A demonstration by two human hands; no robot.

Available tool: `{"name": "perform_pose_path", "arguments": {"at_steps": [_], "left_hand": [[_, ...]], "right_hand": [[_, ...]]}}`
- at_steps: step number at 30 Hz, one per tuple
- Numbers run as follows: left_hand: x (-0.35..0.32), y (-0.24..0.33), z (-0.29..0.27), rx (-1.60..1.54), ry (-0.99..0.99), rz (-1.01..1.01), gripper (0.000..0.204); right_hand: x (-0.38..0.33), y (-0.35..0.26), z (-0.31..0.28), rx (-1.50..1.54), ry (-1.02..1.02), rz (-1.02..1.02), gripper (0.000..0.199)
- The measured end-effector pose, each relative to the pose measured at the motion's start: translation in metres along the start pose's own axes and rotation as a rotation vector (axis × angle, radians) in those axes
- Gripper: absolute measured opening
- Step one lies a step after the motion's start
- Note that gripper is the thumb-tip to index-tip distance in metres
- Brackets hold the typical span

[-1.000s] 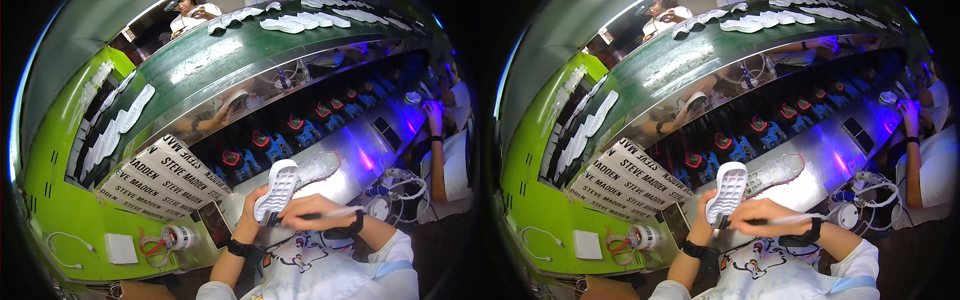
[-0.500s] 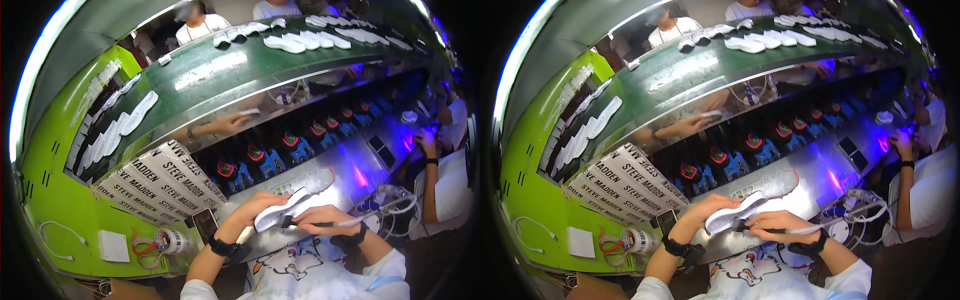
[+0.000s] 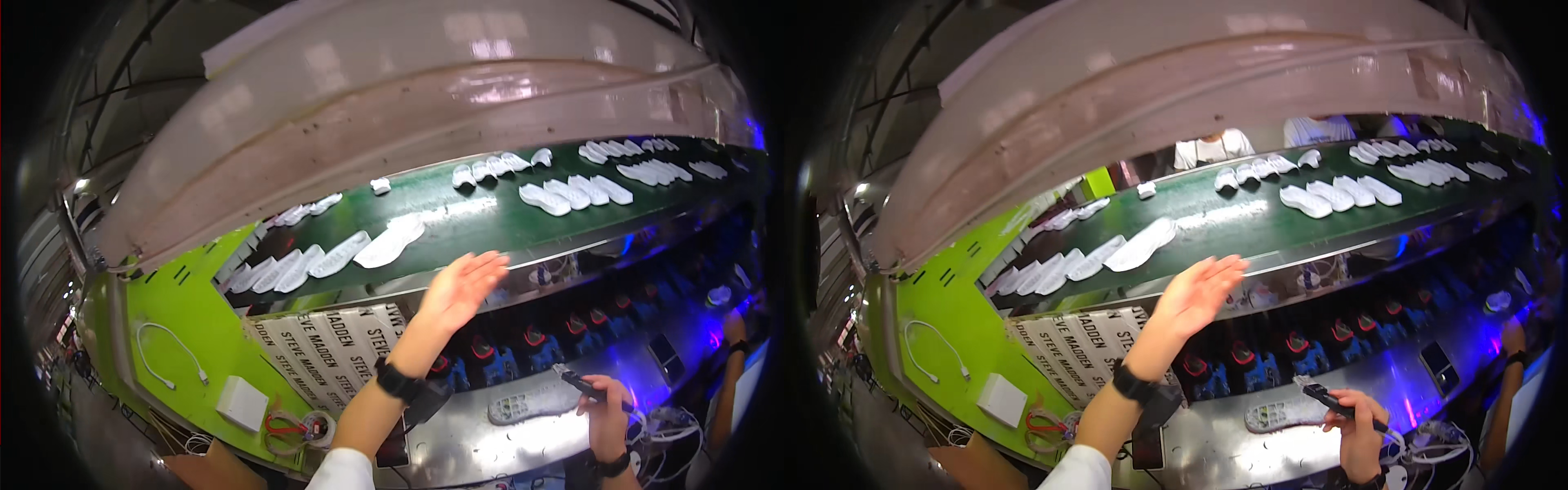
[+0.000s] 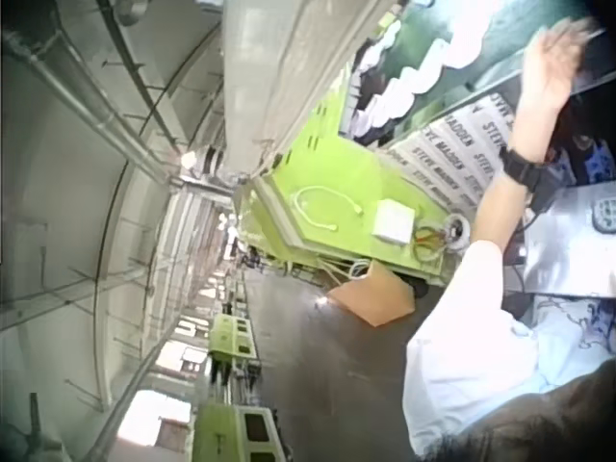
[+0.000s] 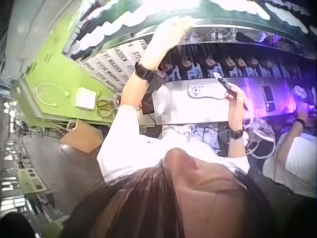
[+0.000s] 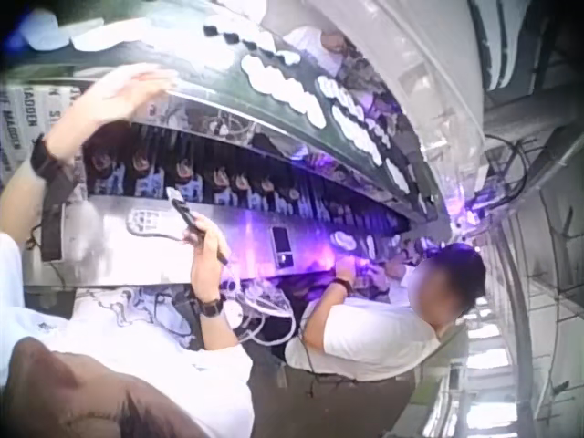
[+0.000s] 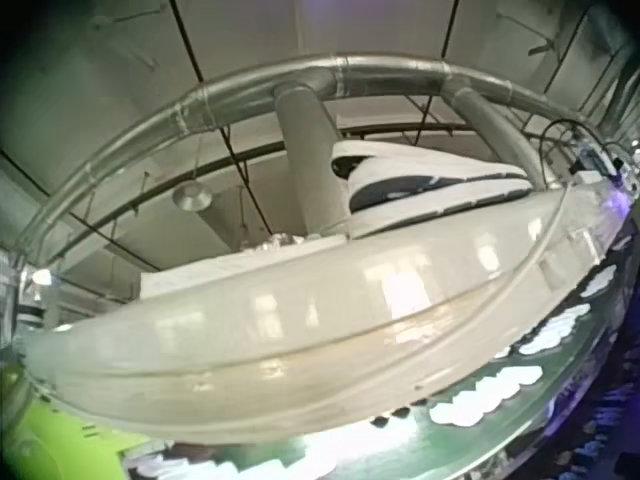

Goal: The person scrubs the sole of a white sneaker with a brush while holding it in their left hand. They repeatedly rub the brush across the textured bottom surface, occasionally lifting the shoe to inspect the area before continuing the scrubbing motion.

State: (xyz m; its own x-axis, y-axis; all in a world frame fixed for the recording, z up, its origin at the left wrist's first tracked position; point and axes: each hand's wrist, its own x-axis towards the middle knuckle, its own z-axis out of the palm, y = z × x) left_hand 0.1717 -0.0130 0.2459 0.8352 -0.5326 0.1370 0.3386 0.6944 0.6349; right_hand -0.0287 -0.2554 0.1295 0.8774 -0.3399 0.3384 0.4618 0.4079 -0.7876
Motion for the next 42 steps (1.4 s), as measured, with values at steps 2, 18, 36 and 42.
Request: {"name": "perform_pose_path", "arguments": {"at_steps": [2, 18, 36, 42], "left_hand": [[0.051, 0.005, 0.034, 0.448, 0.036, -0.005, 0.034], [0.219, 0.013, 0.009, 1.621, 0.348, 0.052, 0.048], [-0.111, -0.057, -0.037, 0.529, 0.264, -0.014, 0.054], [-0.191, -0.235, -0.140, -0.400, 0.183, -0.283, 0.058]], "right_hand": [[-0.001, 0.002, -0.006, -0.031, 0.001, 0.070, 0.015], [-0.009, -0.009, -0.024, 0.152, 0.266, 0.357, 0.030], [-0.010, 0.020, -0.033, 0.403, 0.223, 0.699, 0.026], [-0.033, 0.052, 0.014, -0.209, -0.238, 0.602, 0.022]]}}
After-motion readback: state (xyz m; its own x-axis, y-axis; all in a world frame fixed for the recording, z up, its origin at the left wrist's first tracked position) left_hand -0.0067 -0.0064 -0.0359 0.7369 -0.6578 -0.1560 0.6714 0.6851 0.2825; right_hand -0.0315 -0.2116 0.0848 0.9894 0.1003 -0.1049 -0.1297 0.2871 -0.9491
